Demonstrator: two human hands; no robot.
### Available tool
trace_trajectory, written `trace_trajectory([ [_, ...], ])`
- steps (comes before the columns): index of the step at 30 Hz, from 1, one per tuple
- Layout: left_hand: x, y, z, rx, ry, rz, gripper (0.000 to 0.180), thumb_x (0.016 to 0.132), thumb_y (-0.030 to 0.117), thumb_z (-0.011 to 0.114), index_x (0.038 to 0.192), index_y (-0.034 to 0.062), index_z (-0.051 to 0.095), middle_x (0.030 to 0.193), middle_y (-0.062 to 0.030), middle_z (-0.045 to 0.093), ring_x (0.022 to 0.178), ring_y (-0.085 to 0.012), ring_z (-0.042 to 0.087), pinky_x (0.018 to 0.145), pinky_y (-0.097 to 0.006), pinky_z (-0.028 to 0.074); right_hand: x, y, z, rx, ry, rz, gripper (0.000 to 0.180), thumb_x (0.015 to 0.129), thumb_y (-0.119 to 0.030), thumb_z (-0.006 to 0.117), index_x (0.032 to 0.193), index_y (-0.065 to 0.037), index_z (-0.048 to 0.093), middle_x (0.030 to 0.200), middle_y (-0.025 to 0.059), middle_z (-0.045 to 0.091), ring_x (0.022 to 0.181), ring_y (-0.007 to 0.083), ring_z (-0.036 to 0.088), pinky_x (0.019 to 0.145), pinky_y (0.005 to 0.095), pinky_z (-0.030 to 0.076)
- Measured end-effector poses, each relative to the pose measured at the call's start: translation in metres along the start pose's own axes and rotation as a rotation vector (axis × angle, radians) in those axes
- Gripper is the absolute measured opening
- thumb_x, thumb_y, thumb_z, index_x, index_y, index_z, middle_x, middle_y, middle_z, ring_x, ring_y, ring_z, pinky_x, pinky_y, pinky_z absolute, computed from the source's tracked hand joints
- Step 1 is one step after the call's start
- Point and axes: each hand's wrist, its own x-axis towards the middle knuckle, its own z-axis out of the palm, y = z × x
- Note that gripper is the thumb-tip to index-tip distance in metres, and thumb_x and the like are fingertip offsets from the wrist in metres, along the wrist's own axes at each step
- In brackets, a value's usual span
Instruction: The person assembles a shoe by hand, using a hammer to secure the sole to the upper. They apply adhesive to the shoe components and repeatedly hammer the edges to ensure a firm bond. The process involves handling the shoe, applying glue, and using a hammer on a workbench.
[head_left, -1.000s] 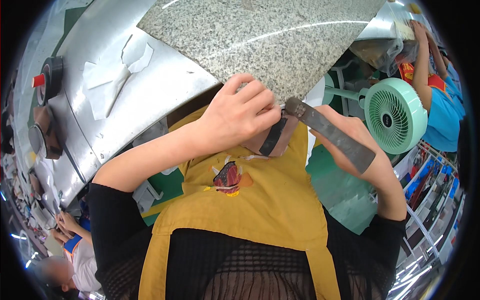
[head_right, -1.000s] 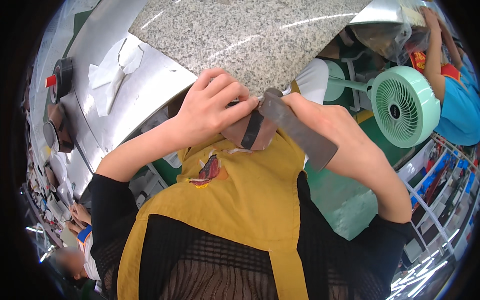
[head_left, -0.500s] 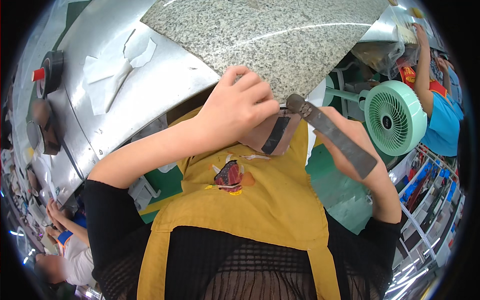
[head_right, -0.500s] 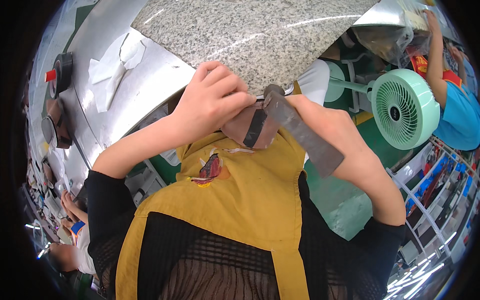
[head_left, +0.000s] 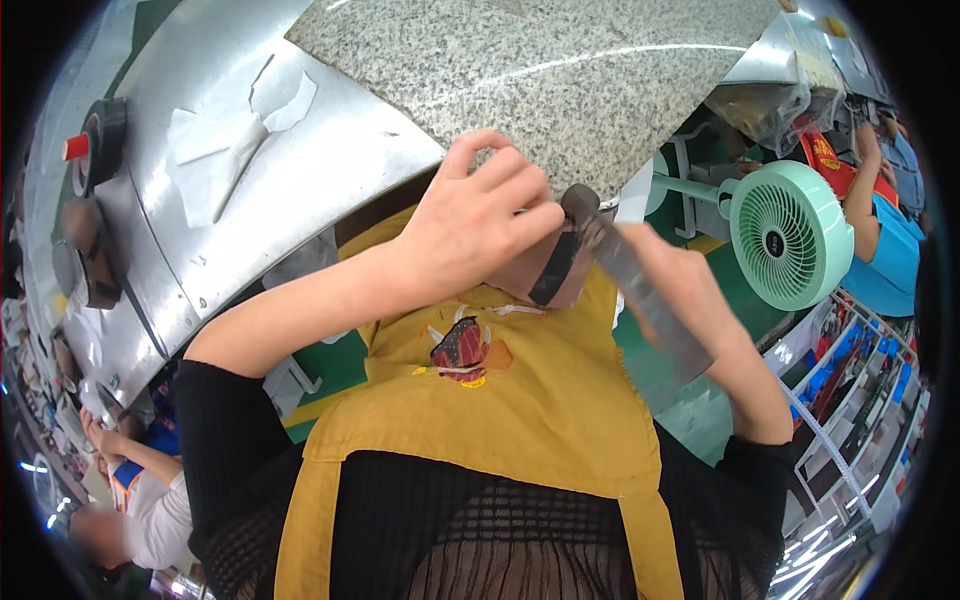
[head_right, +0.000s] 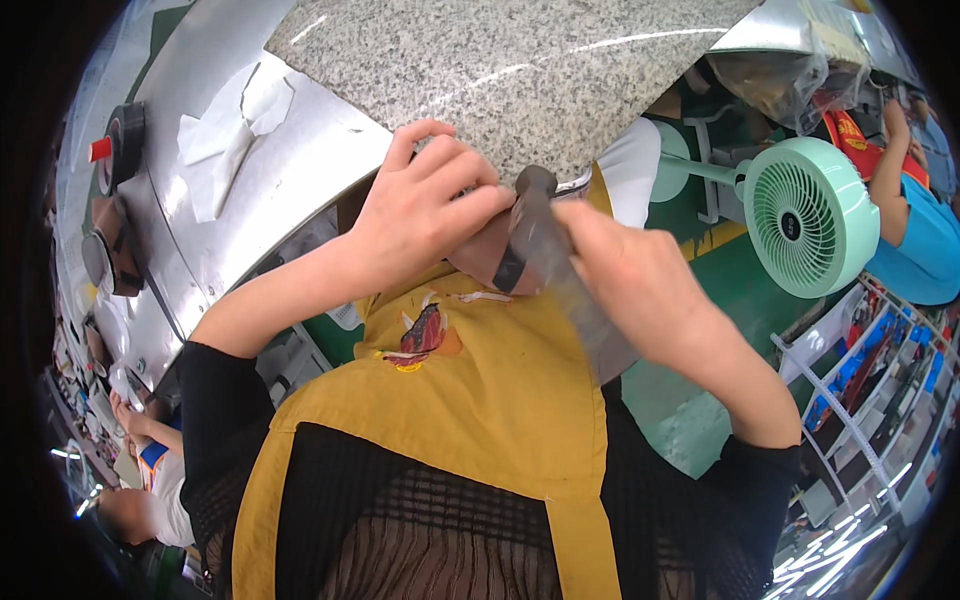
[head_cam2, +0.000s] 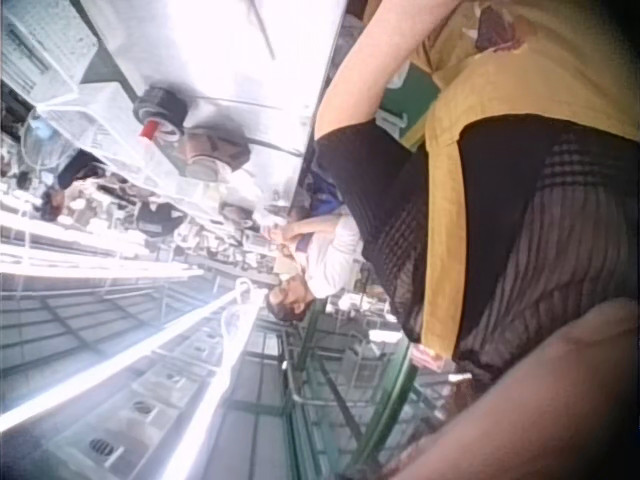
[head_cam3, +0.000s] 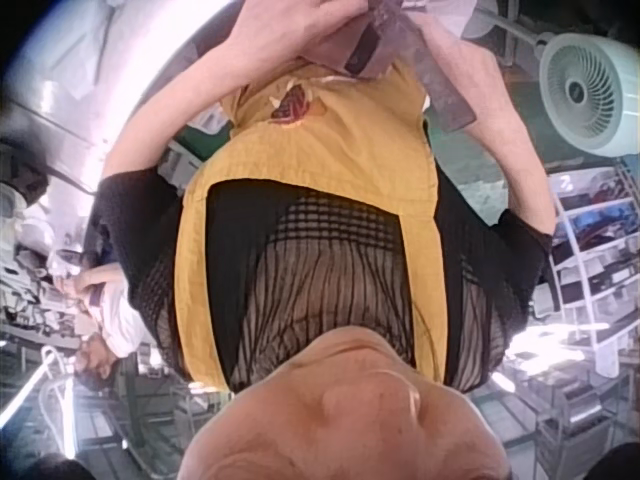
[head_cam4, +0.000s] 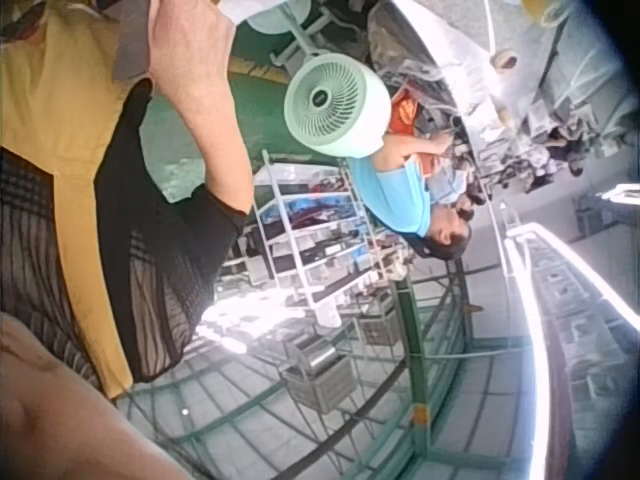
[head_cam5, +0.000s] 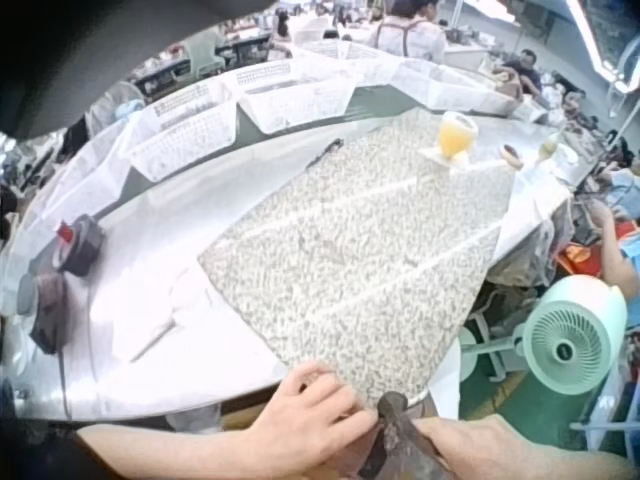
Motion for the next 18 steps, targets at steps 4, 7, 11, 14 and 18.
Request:
trace_trajectory([
  [4, 0.000, -0.003, -0.005, -0.103, -0.052, -0.108, 0.016, 0.071, 0.010, 0.070, 0.084, 0.0142, 0.062, 0.081, 0.0022, 0.054, 0.088, -0.0181, 0.052, 0.091, -0.038, 0.037, 0.001, -0.004, -0.007, 0.078, -0.053, 0.038, 0.036, 0.080, -0.007, 0.060, 0.114, -0.004, 0.049, 0.091, 0.0159, 0.063, 0.079, 0.0350, 0.063, 0.062, 0.0388, 0.050],
  [7, -0.001, -0.002, -0.003, -0.041, -0.024, -0.051, 0.015, 0.070, 0.009, 0.070, 0.082, 0.0138, 0.061, 0.081, 0.0017, 0.054, 0.087, -0.0178, 0.052, 0.092, -0.039, 0.037, 0.000, -0.003, -0.007, 0.148, 0.064, -0.025, 0.035, 0.081, -0.006, 0.058, 0.114, -0.004, 0.049, 0.091, 0.0155, 0.063, 0.078, 0.0344, 0.063, 0.062, 0.0370, 0.051],
  [11, -0.003, -0.002, -0.001, 0.019, -0.001, -0.001, 0.015, 0.071, 0.008, 0.069, 0.081, 0.0134, 0.060, 0.080, 0.0015, 0.054, 0.087, -0.0176, 0.052, 0.093, -0.039, 0.038, -0.001, -0.002, 0.003, 0.081, 0.024, -0.050, 0.035, 0.083, -0.004, 0.058, 0.116, -0.002, 0.050, 0.094, 0.0164, 0.062, 0.075, 0.0354, 0.063, 0.061, 0.0378, 0.051],
  [14, -0.003, 0.002, -0.002, 0.022, -0.030, -0.019, 0.014, 0.071, 0.009, 0.069, 0.081, 0.0128, 0.059, 0.080, 0.0007, 0.054, 0.087, -0.0179, 0.052, 0.092, -0.038, 0.038, -0.001, -0.007, 0.001, 0.118, 0.003, -0.013, 0.031, 0.085, -0.005, 0.057, 0.116, -0.002, 0.052, 0.092, 0.0157, 0.061, 0.075, 0.0354, 0.062, 0.062, 0.0367, 0.050],
  [18, 0.003, 0.004, -0.005, -0.091, -0.110, -0.152, 0.014, 0.071, 0.010, 0.068, 0.082, 0.0123, 0.059, 0.079, -0.0004, 0.053, 0.085, -0.0194, 0.052, 0.083, -0.036, 0.040, -0.009, 0.004, -0.005, 0.417, 0.072, 0.077, 0.025, 0.088, -0.003, 0.055, 0.112, 0.003, 0.053, 0.092, 0.0155, 0.059, 0.076, 0.0306, 0.060, 0.067, 0.0319, 0.047],
])
